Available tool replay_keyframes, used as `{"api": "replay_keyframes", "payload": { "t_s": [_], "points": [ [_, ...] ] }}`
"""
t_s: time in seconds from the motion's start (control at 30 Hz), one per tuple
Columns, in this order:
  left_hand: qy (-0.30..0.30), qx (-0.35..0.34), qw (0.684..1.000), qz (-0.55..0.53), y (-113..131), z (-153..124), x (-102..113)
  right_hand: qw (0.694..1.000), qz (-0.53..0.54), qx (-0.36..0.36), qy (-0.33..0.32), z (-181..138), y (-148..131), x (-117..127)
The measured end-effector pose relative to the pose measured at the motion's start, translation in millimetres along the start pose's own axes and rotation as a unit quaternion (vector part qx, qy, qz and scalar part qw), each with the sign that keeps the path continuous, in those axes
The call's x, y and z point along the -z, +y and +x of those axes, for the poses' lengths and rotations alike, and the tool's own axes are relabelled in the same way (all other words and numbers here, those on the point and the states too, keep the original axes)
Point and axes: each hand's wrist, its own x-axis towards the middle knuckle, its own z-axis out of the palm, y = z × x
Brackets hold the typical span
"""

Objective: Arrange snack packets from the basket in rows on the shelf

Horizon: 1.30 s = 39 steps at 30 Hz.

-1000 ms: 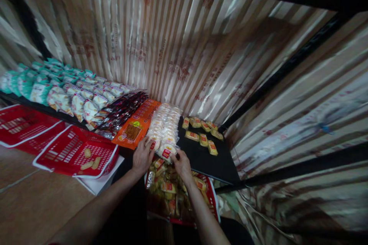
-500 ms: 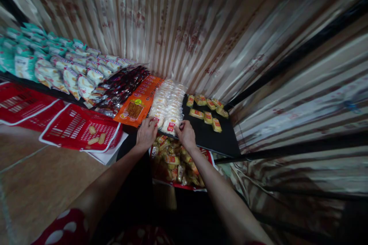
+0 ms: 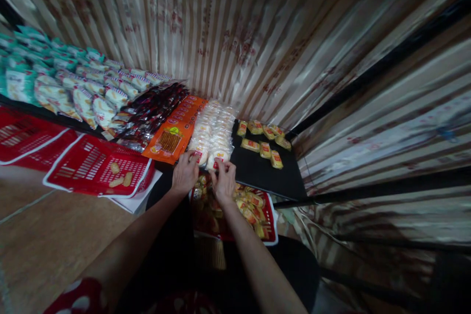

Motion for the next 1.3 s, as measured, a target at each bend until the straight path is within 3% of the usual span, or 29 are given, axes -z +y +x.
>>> {"api": "replay_keyframes", "payload": {
  "t_s": [0.53, 0.77, 0.9, 1.1, 1.2, 1.3],
  "points": [
    [0.02, 0.014, 0.999, -0.021, 8, 0, -7, 1.0, 0.004, -0.004, -0.006, 14, 8, -1],
    [0.013, 0.013, 1.0, -0.017, 15, 1, -7, 0.998, 0.052, 0.001, 0.021, 7, 11, -4],
    [0.037, 0.018, 0.999, -0.008, 17, -1, -10, 0.996, 0.083, -0.007, 0.03, 4, 14, -5],
    [0.017, 0.002, 0.999, -0.028, 16, -5, -14, 0.992, 0.123, 0.023, -0.007, 6, 17, 7],
    [0.022, 0.015, 0.998, -0.052, 13, -9, -18, 0.989, 0.139, 0.045, 0.002, 1, 18, 14],
    [0.032, 0.047, 0.996, -0.067, 12, -12, -22, 0.989, 0.147, 0.013, 0.026, -4, 23, 19]
  ]
}}
